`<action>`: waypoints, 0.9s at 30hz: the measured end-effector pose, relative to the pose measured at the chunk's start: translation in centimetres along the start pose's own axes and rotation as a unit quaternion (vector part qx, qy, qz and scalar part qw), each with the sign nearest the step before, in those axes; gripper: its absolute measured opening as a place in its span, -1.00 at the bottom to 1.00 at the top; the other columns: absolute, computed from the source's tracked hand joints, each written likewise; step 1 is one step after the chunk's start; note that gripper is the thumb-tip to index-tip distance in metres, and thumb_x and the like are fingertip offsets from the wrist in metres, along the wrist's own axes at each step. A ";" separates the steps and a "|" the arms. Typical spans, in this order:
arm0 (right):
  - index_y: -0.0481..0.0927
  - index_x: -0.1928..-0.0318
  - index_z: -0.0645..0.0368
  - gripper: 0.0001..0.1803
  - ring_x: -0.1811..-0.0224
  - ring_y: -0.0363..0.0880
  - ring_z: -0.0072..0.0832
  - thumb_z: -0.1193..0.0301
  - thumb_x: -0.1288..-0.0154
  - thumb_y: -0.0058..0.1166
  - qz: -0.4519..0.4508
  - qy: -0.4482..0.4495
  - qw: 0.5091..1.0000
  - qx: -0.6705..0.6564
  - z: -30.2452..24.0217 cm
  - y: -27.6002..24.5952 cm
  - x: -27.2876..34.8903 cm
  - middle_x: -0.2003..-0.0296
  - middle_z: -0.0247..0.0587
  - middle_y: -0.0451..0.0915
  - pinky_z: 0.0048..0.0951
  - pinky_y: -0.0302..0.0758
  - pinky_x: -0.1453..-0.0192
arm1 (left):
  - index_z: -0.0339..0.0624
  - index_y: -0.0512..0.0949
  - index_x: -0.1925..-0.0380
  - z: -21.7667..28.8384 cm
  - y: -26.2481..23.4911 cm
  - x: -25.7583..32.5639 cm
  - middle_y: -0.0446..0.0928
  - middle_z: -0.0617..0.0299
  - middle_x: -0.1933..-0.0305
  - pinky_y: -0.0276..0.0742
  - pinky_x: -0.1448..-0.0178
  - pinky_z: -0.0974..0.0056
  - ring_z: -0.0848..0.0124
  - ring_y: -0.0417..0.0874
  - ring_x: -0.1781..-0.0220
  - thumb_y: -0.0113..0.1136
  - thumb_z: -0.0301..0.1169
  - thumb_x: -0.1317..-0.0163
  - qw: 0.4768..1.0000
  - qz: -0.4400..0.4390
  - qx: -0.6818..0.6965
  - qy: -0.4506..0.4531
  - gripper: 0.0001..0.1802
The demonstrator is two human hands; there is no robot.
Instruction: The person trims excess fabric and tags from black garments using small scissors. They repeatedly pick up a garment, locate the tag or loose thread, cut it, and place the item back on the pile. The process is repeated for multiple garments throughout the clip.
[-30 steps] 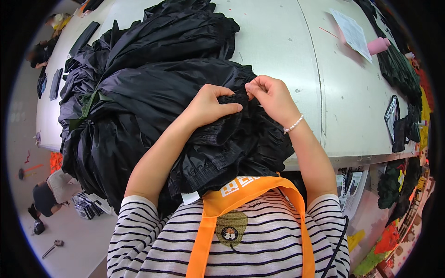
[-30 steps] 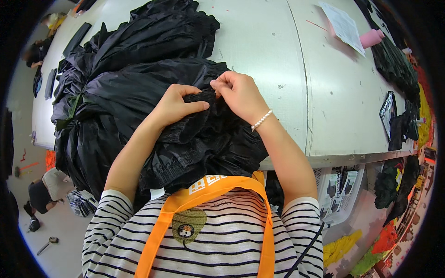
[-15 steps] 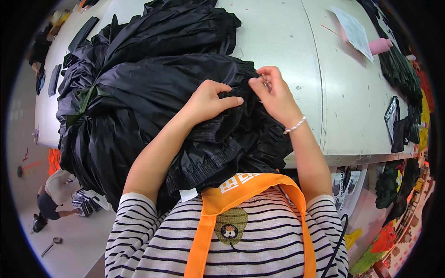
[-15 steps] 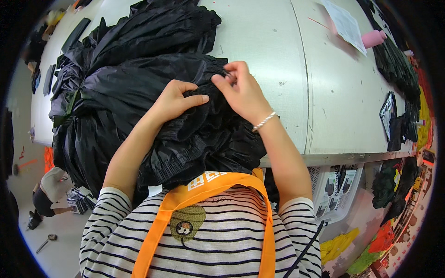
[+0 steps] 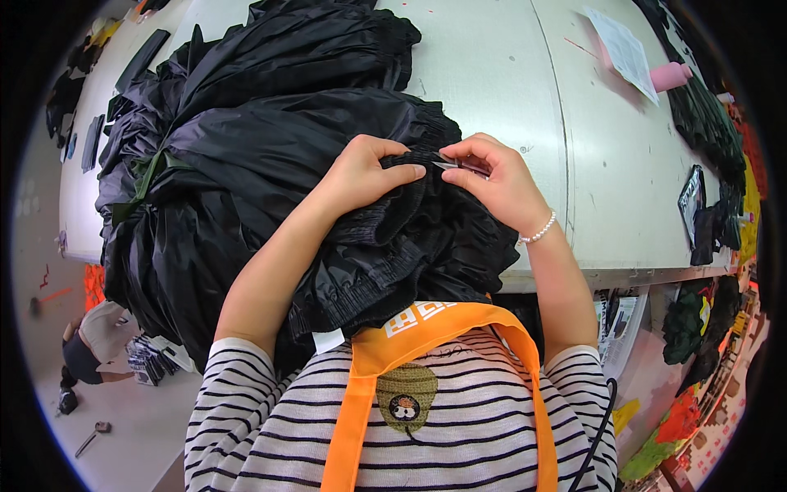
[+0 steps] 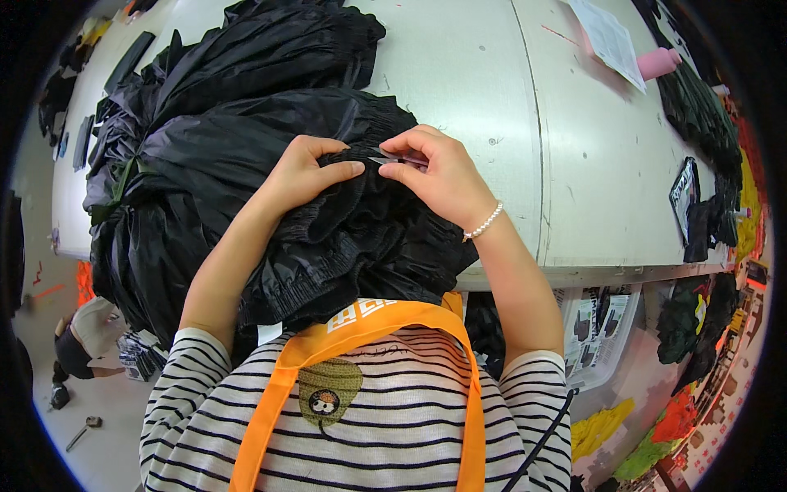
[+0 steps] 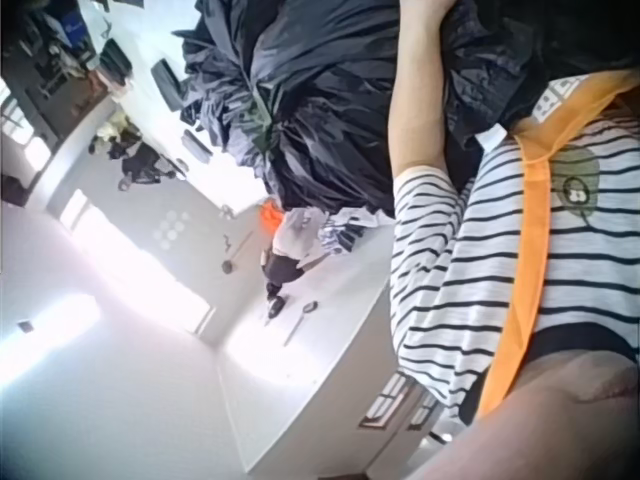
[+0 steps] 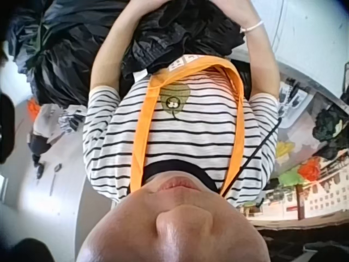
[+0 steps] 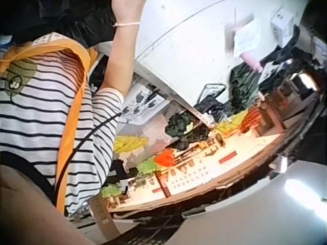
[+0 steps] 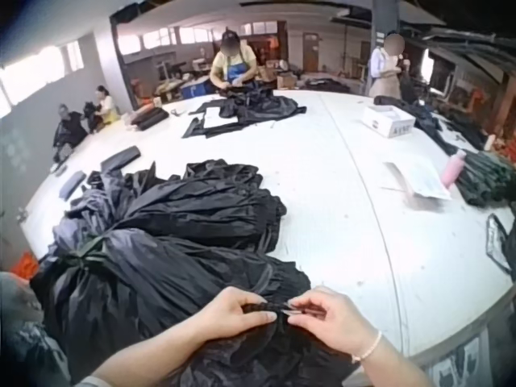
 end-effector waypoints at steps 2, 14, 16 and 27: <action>0.60 0.19 0.25 -0.75 0.30 0.52 -0.55 0.45 -0.10 0.25 0.007 -0.019 0.999 0.029 -0.3 0.2 -0.2 0.30 -0.28 0.55 -0.56 0.47 0.16 | -0.39 0.62 0.31 -0.1 0.0 -0.1 0.62 0.08 0.49 0.47 0.31 0.38 0.51 0.58 0.46 0.34 -0.26 0.00 1.000 -0.002 0.000 -0.009 -0.63; 0.63 0.22 0.26 -0.80 0.33 0.52 -0.57 0.52 -0.09 0.24 -0.026 -0.024 0.996 0.085 -1.7 0.2 -0.9 0.31 -0.28 0.54 -0.59 0.46 0.22 | -0.29 0.65 0.30 -0.4 0.0 -0.1 0.59 0.16 0.55 0.42 0.36 0.39 0.56 0.52 0.51 0.33 -0.27 0.00 1.000 -0.008 -0.018 0.015 -0.67; 0.62 0.21 0.26 -0.77 0.36 0.52 -0.52 0.46 -0.09 0.25 -0.016 -0.026 0.996 0.084 -1.2 0.0 -0.9 0.35 -0.25 0.55 -0.58 0.46 0.21 | -0.29 0.65 0.30 -0.2 0.1 -0.1 0.59 0.16 0.55 0.42 0.36 0.39 0.56 0.52 0.51 0.32 -0.28 -0.01 0.999 -0.008 -0.011 0.034 -0.68; 0.63 0.19 0.26 -0.75 0.31 0.53 -0.55 0.46 -0.09 0.25 -0.067 0.002 0.997 0.024 -0.8 -0.7 -0.9 0.32 -0.27 0.55 -0.57 0.48 0.16 | -0.25 0.65 0.31 -0.4 0.3 -0.1 0.60 0.13 0.54 0.42 0.35 0.38 0.51 0.53 0.52 0.32 -0.30 0.00 0.998 -0.014 -0.034 0.041 -0.72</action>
Point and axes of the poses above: each hand's wrist, its own x-axis away from the middle knuckle, its own y-axis out of the palm, z = x × y, the point moved 2 cm from there along -x, towards the middle knuckle
